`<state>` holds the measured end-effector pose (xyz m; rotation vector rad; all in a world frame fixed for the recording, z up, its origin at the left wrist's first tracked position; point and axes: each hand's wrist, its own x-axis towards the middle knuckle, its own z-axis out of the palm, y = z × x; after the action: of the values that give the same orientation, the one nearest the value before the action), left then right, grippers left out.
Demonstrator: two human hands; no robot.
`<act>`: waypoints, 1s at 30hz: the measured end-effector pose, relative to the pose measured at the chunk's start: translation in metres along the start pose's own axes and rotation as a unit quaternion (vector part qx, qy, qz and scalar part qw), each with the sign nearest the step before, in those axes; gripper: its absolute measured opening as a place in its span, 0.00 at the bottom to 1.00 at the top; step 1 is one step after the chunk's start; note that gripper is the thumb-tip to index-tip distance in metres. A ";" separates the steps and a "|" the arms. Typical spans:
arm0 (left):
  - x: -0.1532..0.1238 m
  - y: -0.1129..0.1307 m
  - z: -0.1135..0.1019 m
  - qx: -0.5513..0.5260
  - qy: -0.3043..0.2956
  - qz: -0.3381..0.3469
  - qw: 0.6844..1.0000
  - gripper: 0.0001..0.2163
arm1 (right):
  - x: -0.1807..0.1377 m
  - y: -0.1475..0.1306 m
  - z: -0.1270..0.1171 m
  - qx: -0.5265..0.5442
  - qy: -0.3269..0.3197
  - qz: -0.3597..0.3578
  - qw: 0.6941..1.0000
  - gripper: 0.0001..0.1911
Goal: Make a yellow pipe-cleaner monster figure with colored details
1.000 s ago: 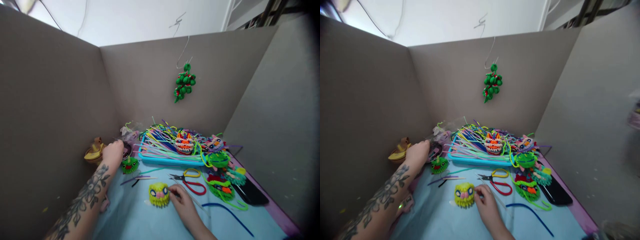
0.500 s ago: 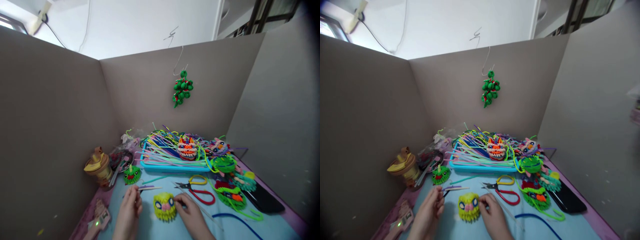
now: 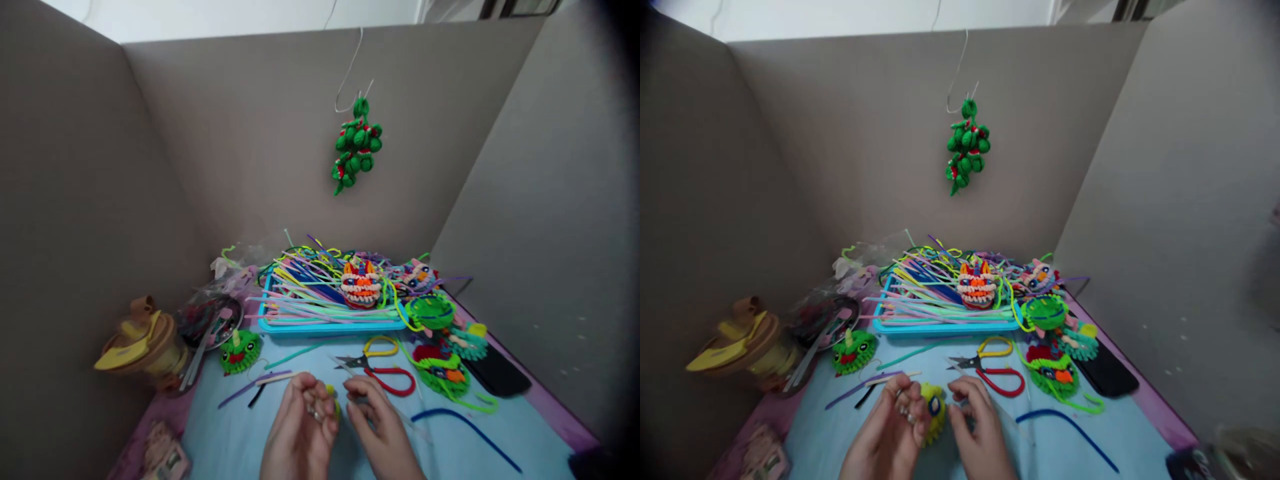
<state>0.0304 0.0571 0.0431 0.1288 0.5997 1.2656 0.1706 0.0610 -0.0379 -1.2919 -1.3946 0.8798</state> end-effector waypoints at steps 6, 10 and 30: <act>0.024 -0.005 0.032 -0.052 0.017 -0.074 0.996 0.09 | 0.006 -0.002 -0.004 0.014 0.078 -0.053 0.995 0.11; 0.035 -0.009 0.037 -0.037 0.036 -0.110 0.993 0.12 | 0.010 -0.002 0.000 0.015 0.133 -0.074 0.988 0.08; -0.015 -0.028 -0.001 0.012 0.092 0.018 0.996 0.11 | -0.005 -0.069 -0.007 -0.286 -0.098 -0.342 0.890 0.09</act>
<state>0.0517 0.0343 0.0356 0.0445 0.7741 1.3146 0.1592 0.0437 0.0283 -0.9939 -2.1879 0.1034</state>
